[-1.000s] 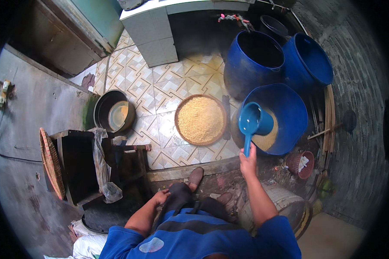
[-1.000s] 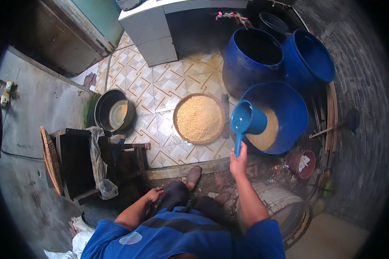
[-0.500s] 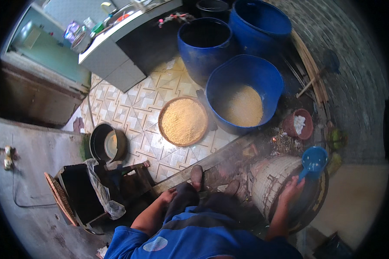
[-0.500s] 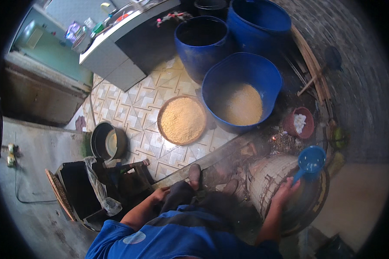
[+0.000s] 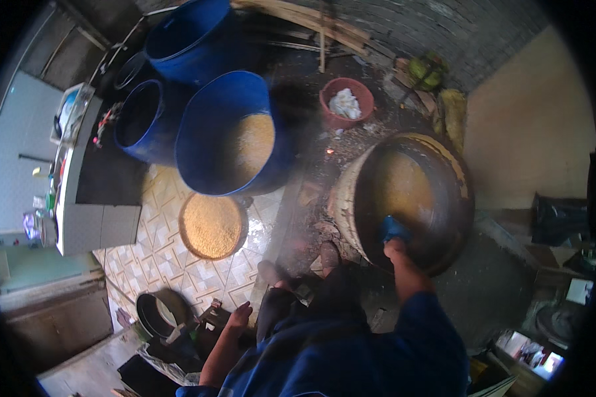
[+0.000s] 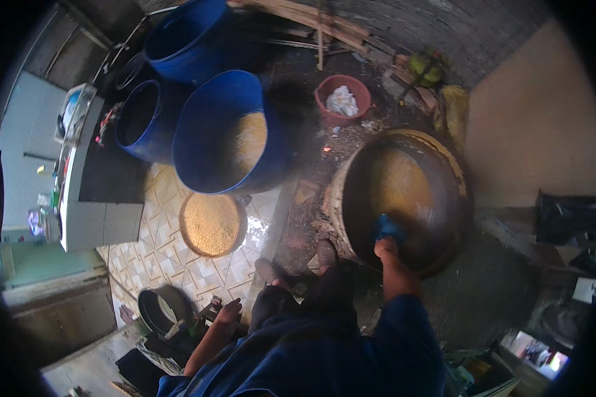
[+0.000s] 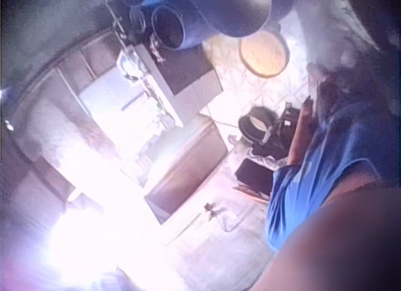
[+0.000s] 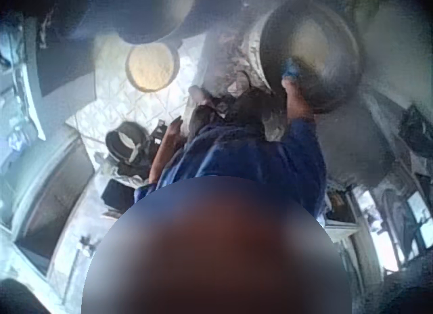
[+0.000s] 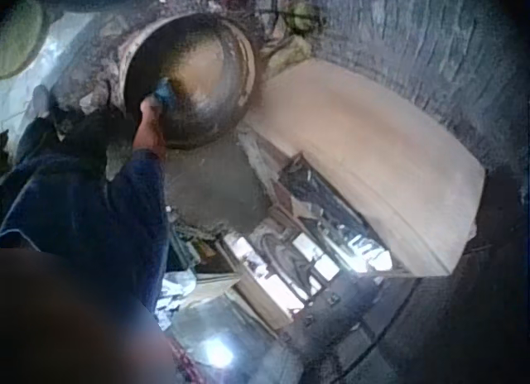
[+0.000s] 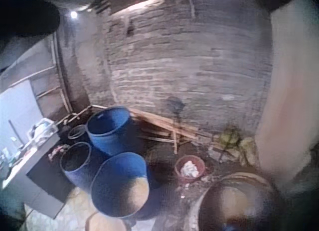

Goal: The person scoops yellow grains from a large metal basin using a blue plastic scoop and pours them into a woven tray on the floor. The person repeats this scooping and pouring action multiple times.

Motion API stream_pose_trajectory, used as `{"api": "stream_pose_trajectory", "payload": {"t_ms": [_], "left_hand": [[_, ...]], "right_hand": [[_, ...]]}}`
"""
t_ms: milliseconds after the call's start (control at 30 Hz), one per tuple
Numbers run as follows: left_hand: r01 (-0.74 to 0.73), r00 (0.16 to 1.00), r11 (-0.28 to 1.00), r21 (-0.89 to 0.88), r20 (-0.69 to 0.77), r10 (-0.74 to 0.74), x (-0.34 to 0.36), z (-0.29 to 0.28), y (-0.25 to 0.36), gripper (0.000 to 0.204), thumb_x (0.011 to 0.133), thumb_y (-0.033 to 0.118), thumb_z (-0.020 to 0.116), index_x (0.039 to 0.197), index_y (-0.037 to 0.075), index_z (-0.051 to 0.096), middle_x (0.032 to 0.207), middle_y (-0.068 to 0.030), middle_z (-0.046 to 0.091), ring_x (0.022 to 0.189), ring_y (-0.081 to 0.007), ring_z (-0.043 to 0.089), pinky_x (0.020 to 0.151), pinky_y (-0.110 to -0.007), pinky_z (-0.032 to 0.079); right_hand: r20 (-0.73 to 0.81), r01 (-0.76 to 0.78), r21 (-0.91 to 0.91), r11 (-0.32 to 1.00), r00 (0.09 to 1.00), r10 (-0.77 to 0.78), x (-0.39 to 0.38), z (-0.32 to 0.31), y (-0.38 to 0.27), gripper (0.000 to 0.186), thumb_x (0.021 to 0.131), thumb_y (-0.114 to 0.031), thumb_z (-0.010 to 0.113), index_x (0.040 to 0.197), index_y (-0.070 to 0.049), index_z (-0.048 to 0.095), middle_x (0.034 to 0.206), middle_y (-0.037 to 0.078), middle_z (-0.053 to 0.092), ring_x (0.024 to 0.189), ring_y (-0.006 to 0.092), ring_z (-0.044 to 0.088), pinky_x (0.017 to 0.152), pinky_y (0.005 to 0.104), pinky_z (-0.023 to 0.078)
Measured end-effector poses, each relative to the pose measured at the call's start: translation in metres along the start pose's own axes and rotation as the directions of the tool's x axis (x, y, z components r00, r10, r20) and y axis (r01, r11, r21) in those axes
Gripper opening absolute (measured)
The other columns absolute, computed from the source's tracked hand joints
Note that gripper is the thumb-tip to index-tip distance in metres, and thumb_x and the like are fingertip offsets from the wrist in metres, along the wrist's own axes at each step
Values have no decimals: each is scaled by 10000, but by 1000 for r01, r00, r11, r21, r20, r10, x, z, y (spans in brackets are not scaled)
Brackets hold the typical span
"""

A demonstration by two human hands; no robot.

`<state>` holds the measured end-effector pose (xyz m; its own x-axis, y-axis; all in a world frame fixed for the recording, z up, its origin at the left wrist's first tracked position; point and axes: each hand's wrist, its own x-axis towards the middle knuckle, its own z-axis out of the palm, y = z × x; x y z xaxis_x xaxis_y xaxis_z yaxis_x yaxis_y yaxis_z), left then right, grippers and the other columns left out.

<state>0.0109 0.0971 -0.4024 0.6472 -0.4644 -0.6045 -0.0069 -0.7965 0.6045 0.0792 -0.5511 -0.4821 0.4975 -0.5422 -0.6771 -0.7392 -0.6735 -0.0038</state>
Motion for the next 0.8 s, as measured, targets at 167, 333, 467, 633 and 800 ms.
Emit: {"api": "stream_pose_trajectory", "payload": {"t_ms": [167,333,467,633,800], "left_hand": [[329,942,841,-429,86,-324,23,6,43,394,951,175,447,1291,-23,463,1284,-155,523,1171,-238,498,999,-313,381],[12,999,999,33,47,-14,37,11,59,414,969,205,435,1304,-37,446,1286,-175,522,1179,-257,508,999,-313,393],[-110,950,889,445,310,-37,45,18,63,364,902,189,490,1230,37,529,1360,-208,452,1229,-298,478,1021,-357,385],[292,942,956,-27,181,-283,31,44,55,371,905,211,493,1211,6,533,1305,-176,505,1228,-296,478,1006,-339,409],[283,883,940,191,330,-333,37,56,59,438,956,259,464,1303,-8,468,1358,-182,466,1254,-281,457,1049,-334,350]], "right_hand": [[125,147,-244,959,985,-119,13,-2,28,340,852,-220,535,1112,-19,623,1134,178,607,1081,342,572,903,428,482],[78,150,-316,937,988,-132,34,7,72,309,867,-231,470,1053,-55,644,1091,189,621,998,353,611,825,449,519],[-31,24,-157,987,999,-29,68,39,107,230,831,-212,500,865,-86,689,984,135,649,942,329,625,749,420,534],[-27,197,-276,941,977,-212,97,99,124,189,757,-193,545,782,-109,713,826,104,674,926,303,630,764,390,515],[222,331,-265,906,935,-277,123,164,92,237,817,-263,553,896,-115,720,949,117,671,950,308,622,772,424,507]]}}
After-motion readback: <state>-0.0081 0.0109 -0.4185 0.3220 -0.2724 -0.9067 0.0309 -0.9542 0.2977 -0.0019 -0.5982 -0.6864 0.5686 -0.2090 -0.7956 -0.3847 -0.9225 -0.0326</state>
